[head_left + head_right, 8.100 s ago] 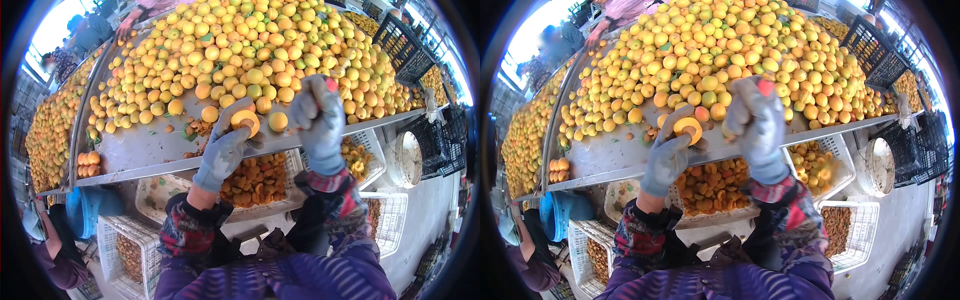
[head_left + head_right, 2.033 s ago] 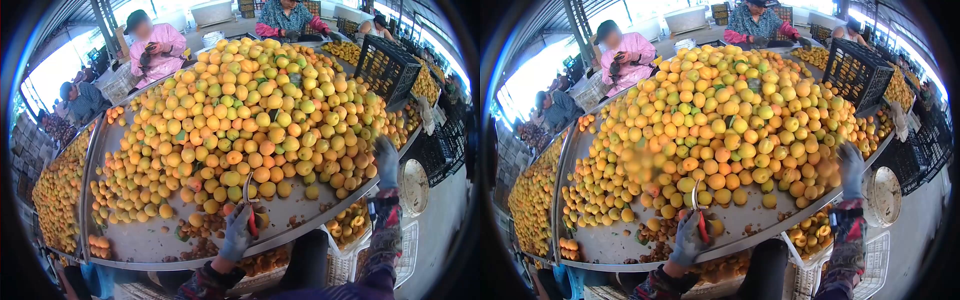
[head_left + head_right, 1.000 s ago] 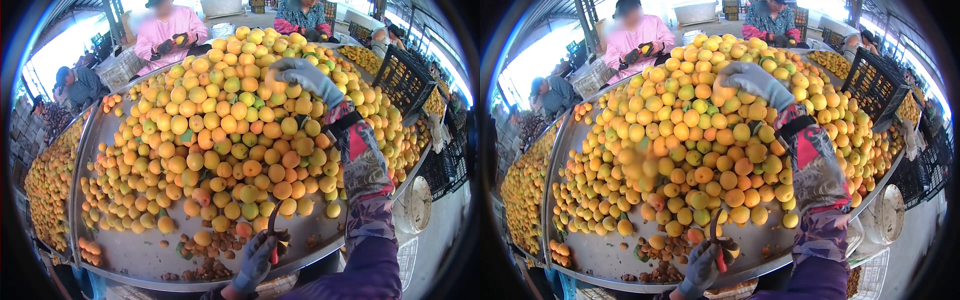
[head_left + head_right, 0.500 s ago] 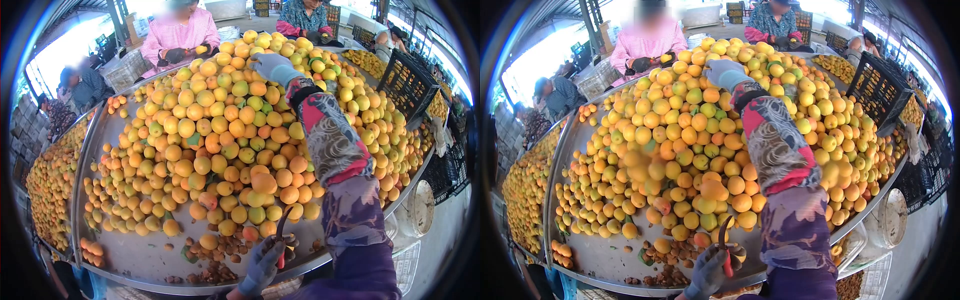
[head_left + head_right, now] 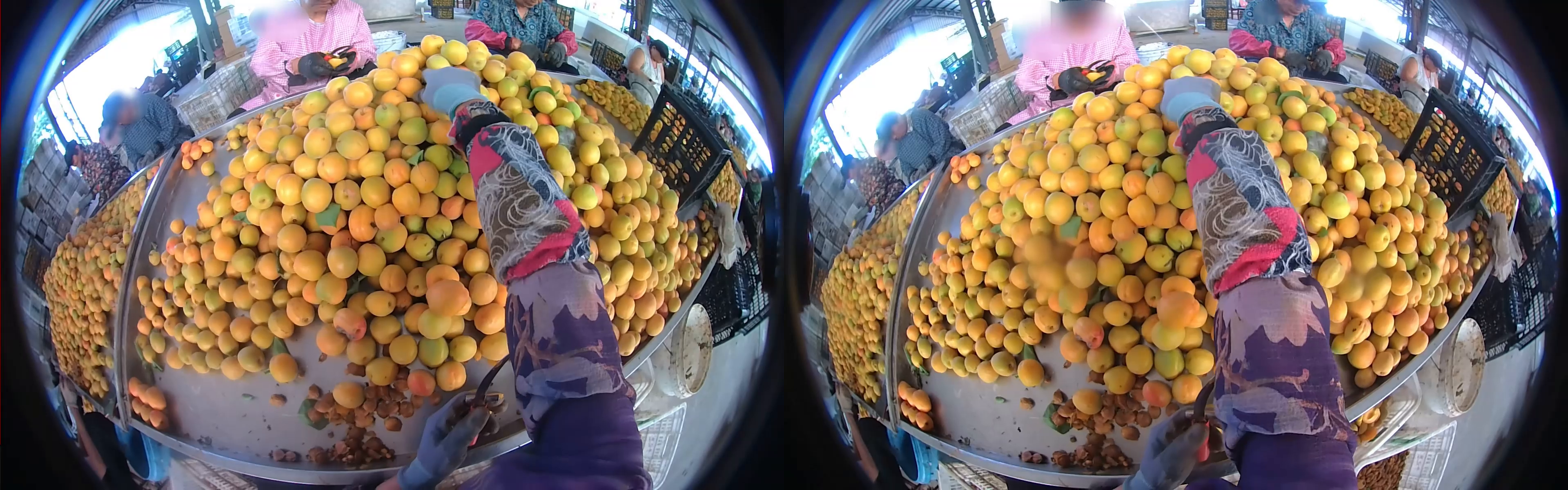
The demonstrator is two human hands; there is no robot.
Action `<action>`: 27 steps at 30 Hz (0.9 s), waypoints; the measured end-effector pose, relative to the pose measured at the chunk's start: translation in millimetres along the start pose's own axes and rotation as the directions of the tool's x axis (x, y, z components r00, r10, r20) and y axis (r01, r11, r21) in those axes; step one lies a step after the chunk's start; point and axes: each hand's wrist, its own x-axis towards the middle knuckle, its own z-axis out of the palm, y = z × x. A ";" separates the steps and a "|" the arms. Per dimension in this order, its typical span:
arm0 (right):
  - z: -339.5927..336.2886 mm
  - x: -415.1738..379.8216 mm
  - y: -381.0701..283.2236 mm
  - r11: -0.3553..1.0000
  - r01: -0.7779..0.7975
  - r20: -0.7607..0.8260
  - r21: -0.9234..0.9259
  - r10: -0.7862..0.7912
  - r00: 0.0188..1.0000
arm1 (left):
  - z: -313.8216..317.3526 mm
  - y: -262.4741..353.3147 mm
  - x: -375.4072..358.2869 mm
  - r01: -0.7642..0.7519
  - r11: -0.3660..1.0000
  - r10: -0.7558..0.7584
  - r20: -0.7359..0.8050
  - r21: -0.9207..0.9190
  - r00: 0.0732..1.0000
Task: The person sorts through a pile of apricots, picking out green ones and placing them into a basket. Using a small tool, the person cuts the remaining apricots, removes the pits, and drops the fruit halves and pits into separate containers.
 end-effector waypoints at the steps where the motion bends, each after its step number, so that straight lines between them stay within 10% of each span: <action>1: -1.6 3.8 -0.1 1.000 0.006 -0.005 -0.027 -0.006 1.000 | -2.2 1.9 0.1 0.014 0.999 -0.016 0.026 0.047 1.000; 9: -14.2 -32.9 24.2 0.826 -0.082 -0.289 0.557 0.285 0.914 | 1.5 -0.7 2.3 -0.101 0.995 0.101 0.005 -0.015 0.995; 12: -36.9 -53.6 54.4 0.310 0.113 -0.185 0.944 0.213 0.959 | 3.1 0.5 0.4 -0.116 0.985 0.120 0.026 -0.128 0.992; 16: -46.3 -121.7 79.1 0.215 0.097 -0.072 0.972 -0.120 0.990 | 7.2 4.1 2.8 -0.148 0.987 0.147 -0.026 -0.068 0.989; 20: -57.4 -186.2 65.2 0.385 -0.072 0.222 0.920 -0.360 0.906 | 7.2 2.5 6.5 -0.185 0.983 0.184 -0.066 -0.017 0.981; 23: -36.9 -195.8 65.5 0.398 -0.063 0.192 0.915 -0.295 0.936 | 7.0 3.9 6.5 -0.192 0.981 0.193 -0.074 0.023 0.978; 27: -22.3 -173.5 62.3 0.876 0.130 -0.080 0.465 -0.104 0.991 | 5.8 5.0 6.9 -0.227 0.973 0.229 -0.051 0.042 0.972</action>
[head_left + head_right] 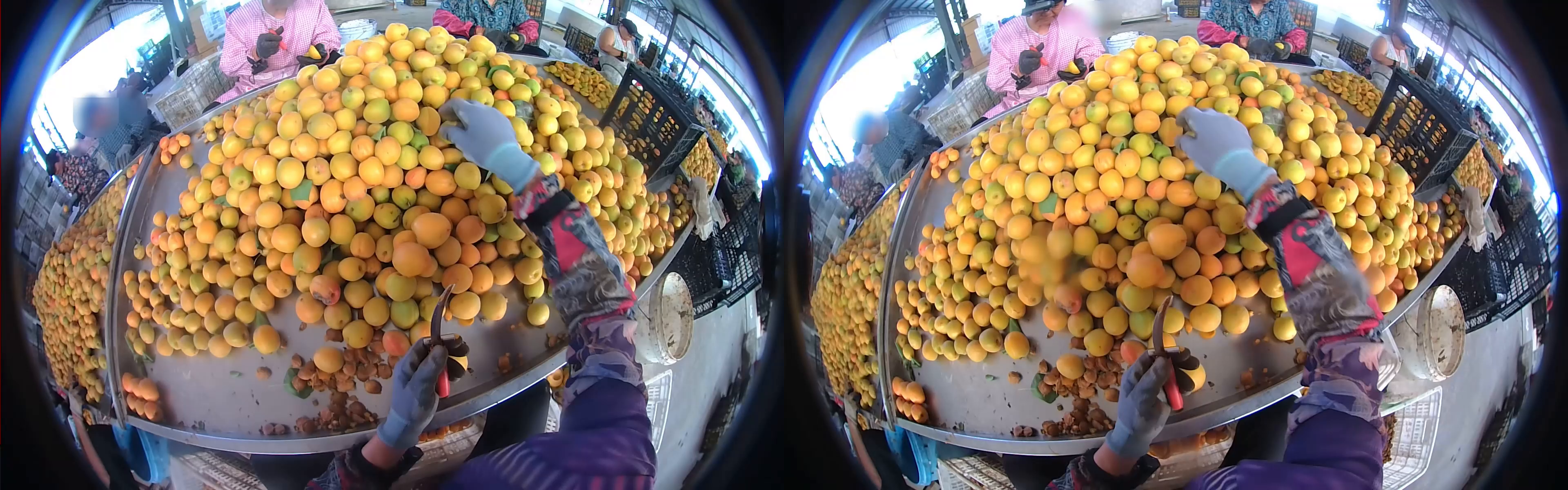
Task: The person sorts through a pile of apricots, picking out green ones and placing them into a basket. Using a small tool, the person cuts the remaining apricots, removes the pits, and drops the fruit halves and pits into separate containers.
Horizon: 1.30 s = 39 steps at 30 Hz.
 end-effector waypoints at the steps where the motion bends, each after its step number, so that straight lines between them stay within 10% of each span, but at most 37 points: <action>1: 5.0 8.6 0.0 0.972 0.030 -0.122 -0.232 -0.059 0.991 | 0.6 -1.6 0.4 -0.008 0.999 0.007 -0.010 -0.040 1.000; 5: 19.8 33.9 -12.9 0.823 0.032 0.040 -0.568 -0.011 0.999 | 1.4 0.2 0.1 -0.023 0.997 0.022 -0.014 -0.075 1.000; 11: 9.0 18.0 -24.7 0.949 0.008 0.087 -0.317 0.020 0.996 | 0.6 -1.7 0.7 0.007 0.995 -0.008 -0.010 -0.103 1.000; 15: 31.7 -5.7 -46.5 0.961 0.242 -0.027 -0.130 -0.248 0.968 | -3.4 -6.4 1.6 -0.002 0.999 0.004 0.024 -0.053 1.000; 18: 58.6 -9.7 -69.6 0.811 0.473 -0.011 -0.343 -0.507 0.862 | -4.3 -10.2 4.0 -0.019 0.997 0.020 0.009 -0.071 1.000; 21: 69.2 -33.2 -97.6 0.758 0.440 0.074 -0.481 -0.465 0.882 | -5.6 -9.3 5.1 -0.044 0.992 0.047 0.027 -0.118 0.999; 24: 47.3 -66.5 -124.6 0.925 0.355 0.494 -0.135 -0.248 0.833 | -1.9 -7.1 1.8 -0.047 0.997 0.048 0.004 -0.066 0.999; 30: 67.5 -58.9 -85.3 0.854 0.438 -0.020 -0.282 -0.462 0.887 | -3.1 -9.7 0.3 -0.074 0.997 0.077 0.102 -0.031 0.992; 33: 53.0 -74.6 -93.9 0.945 0.280 0.356 0.170 -0.324 0.876 | -3.5 -4.8 -2.6 -0.097 0.995 0.099 0.093 -0.023 0.991; 35: 47.7 -66.2 -82.7 0.947 0.250 0.284 0.201 -0.301 0.910 | -3.4 6.1 -11.1 -0.077 0.997 0.078 0.101 -0.018 0.992; 39: 42.3 -31.0 -49.9 0.930 0.039 -0.026 -0.366 -0.052 0.998 | -14.1 42.4 -33.4 -0.048 0.999 0.044 0.146 0.024 0.988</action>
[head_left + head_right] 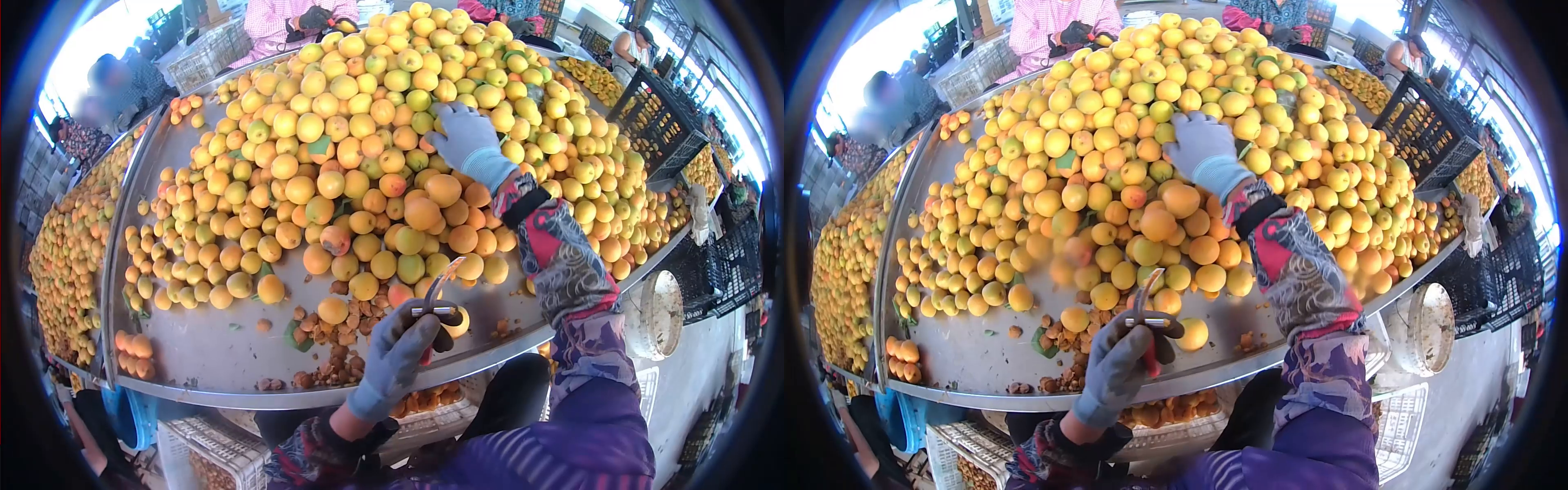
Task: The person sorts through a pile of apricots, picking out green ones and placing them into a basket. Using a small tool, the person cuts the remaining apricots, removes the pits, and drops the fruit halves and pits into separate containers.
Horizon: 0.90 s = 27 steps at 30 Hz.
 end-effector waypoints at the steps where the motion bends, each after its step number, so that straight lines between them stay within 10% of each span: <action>1: 5.5 0.8 2.5 1.000 -0.026 0.085 0.017 0.024 0.996 | -4.3 5.8 -2.0 -0.040 0.996 0.041 -0.019 0.079 0.999; 4: 18.9 -17.2 7.1 0.982 0.183 -0.106 -0.038 -0.186 0.977 | -16.0 7.3 -1.6 -0.123 0.983 0.138 -0.105 0.138 0.985; 9: -11.3 -26.8 -1.8 0.895 -0.038 -0.040 0.445 0.063 0.997 | -36.8 7.1 -0.8 -0.113 0.993 0.114 -0.209 0.018 0.971; 16: 1.4 31.9 -8.8 0.973 -0.209 0.161 0.096 0.192 0.968 | -51.8 -13.3 0.8 -0.051 0.998 0.055 -0.184 0.028 0.981; 27: 23.2 43.7 -39.1 0.780 -0.592 0.170 0.201 0.568 0.805 | -50.0 -22.1 0.6 0.009 0.982 0.034 -0.223 0.188 0.974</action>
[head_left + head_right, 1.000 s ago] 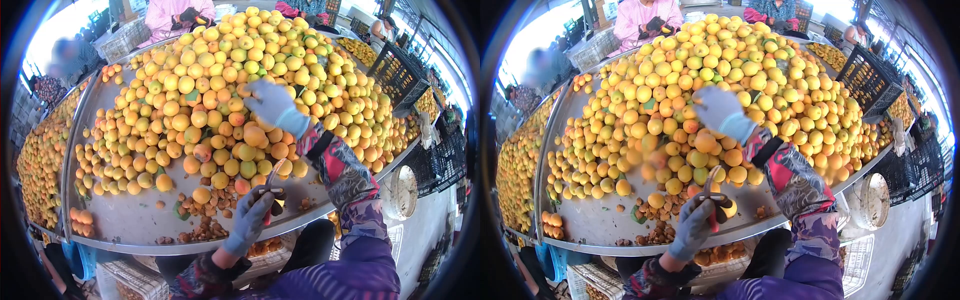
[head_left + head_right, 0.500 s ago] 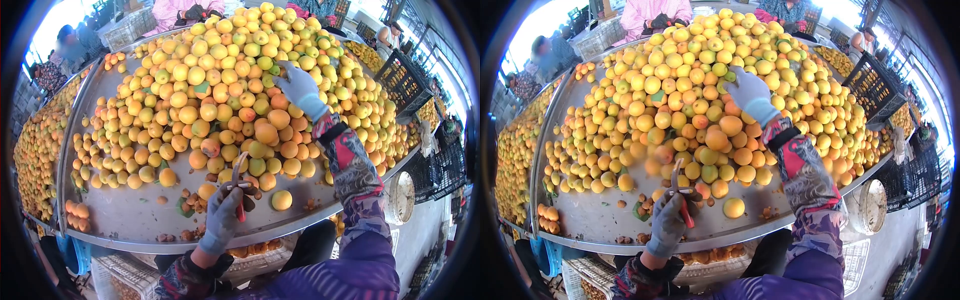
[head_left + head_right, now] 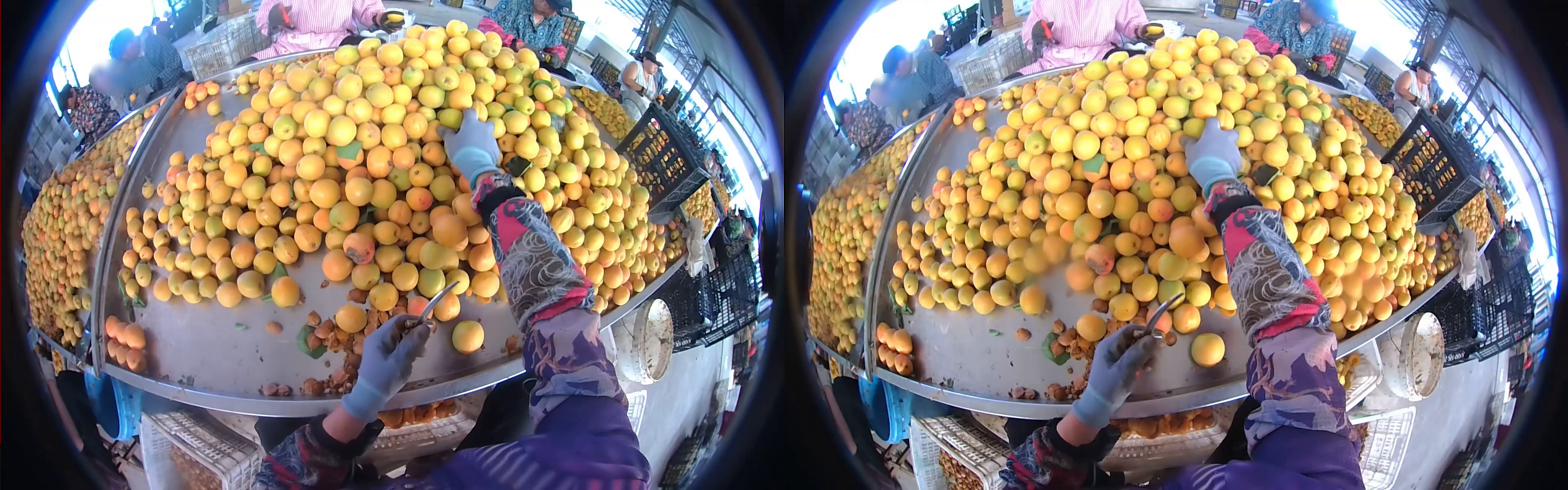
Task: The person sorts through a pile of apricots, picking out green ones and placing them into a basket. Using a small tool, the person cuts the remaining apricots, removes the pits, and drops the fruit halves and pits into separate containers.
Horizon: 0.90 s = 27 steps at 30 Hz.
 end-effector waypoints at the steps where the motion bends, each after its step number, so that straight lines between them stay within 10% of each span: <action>1: -1.8 0.7 -2.8 1.000 -0.012 0.007 -0.011 0.012 1.000 | -0.3 -1.6 0.4 -0.014 1.000 0.014 0.015 -0.019 1.000; 12: 4.3 -1.6 -1.4 0.997 -0.056 -0.031 0.060 0.058 0.998 | -4.1 -5.5 -1.3 0.056 0.996 -0.059 0.050 0.068 0.997; 21: 9.9 18.5 14.3 0.975 -0.027 -0.020 0.221 0.032 0.999 | -6.1 -16.6 1.9 -0.172 0.950 0.163 0.057 0.261 0.985; 23: 3.6 18.8 21.3 0.912 0.017 -0.069 0.410 0.013 0.998 | -6.7 -14.6 2.1 -0.253 0.799 0.285 0.027 0.545 0.958; 27: -45.4 -43.9 5.2 0.554 0.004 0.129 0.833 -0.200 0.971 | -9.6 -3.1 8.2 -0.246 0.909 0.296 -0.105 0.337 0.949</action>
